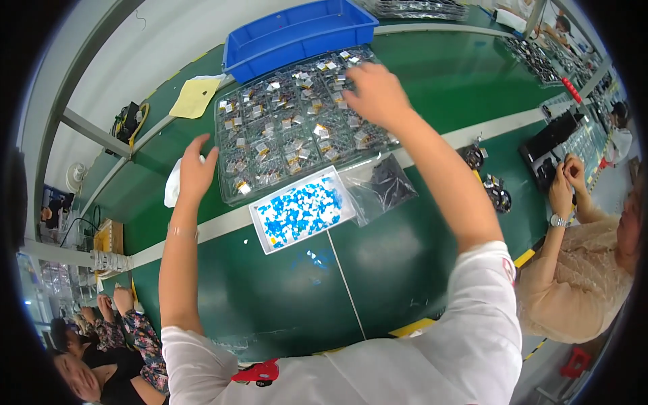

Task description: The person assembles small electronic modules by hand, connecting circuit boards, batteries, and plastic housings.

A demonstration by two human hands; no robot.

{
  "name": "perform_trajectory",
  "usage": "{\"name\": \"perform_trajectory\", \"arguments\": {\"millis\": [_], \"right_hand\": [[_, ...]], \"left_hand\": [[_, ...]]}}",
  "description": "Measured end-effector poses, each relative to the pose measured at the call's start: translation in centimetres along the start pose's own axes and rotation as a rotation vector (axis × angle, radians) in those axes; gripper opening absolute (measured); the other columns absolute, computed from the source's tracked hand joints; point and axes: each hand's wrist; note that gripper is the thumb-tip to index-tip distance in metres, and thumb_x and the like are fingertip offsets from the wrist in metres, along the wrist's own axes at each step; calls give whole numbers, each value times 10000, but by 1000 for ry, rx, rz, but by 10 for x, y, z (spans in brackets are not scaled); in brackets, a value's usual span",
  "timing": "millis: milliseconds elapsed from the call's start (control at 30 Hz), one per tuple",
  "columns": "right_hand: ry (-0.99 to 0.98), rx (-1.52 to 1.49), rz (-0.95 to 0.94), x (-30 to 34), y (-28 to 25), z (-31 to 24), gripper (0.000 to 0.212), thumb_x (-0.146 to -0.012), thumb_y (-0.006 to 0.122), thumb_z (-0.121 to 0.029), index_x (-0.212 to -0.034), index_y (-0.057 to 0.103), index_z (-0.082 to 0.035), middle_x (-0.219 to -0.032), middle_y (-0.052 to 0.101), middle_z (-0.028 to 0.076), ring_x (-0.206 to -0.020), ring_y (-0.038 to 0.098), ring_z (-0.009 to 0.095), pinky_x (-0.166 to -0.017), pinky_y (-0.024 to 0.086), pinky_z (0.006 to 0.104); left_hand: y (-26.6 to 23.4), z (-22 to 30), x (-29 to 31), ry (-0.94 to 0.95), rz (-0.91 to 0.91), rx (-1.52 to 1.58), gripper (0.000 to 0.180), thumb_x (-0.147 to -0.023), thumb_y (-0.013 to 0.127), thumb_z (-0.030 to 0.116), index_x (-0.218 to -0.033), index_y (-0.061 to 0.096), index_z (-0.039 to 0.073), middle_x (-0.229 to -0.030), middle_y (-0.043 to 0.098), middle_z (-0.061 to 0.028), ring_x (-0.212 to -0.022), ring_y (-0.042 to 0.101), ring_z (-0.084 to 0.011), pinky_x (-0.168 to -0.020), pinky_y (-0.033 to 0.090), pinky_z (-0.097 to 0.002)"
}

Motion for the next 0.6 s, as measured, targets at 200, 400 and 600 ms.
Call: {"name": "perform_trajectory", "arguments": {"millis": [200, 400, 600], "right_hand": [[584, 458, -186, -71, 65, 32, 292, -831, 499, -192, -1066, 603, -54, -1123, 580, 150, -1088, 545, 302, -849, 471, 432], [786, 219, -345, -72, 55, 105, 283, -825, 490, -175, -977, 640, 11, -1082, 613, 233, -1019, 588, 378, -856, 478, 429], [714, 206, -164, -82, 31, 125, 274, -799, 538, -220, -930, 653, -8, -951, 653, 221, -926, 622, 369, -796, 493, 421]], "left_hand": [[64, -29, -50, -404, -137, -238, 360, -753, 658, 247, -1034, 618, 26, -998, 638, -197, -952, 604, -346, -840, 467, -389], [47, -33, -74, -530, -317, -110, 201, -735, 631, 198, -836, 647, 25, -724, 656, -147, -638, 652, -278, -635, 504, -358], [26, -25, -87, -522, -234, 78, 137, -745, 591, 102, -819, 629, -6, -674, 641, -126, -553, 636, -202, -533, 497, -319]]}}
Point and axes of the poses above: each hand's wrist, its own x-axis away from the middle knuckle, its own y-axis out of the palm, z = x × y
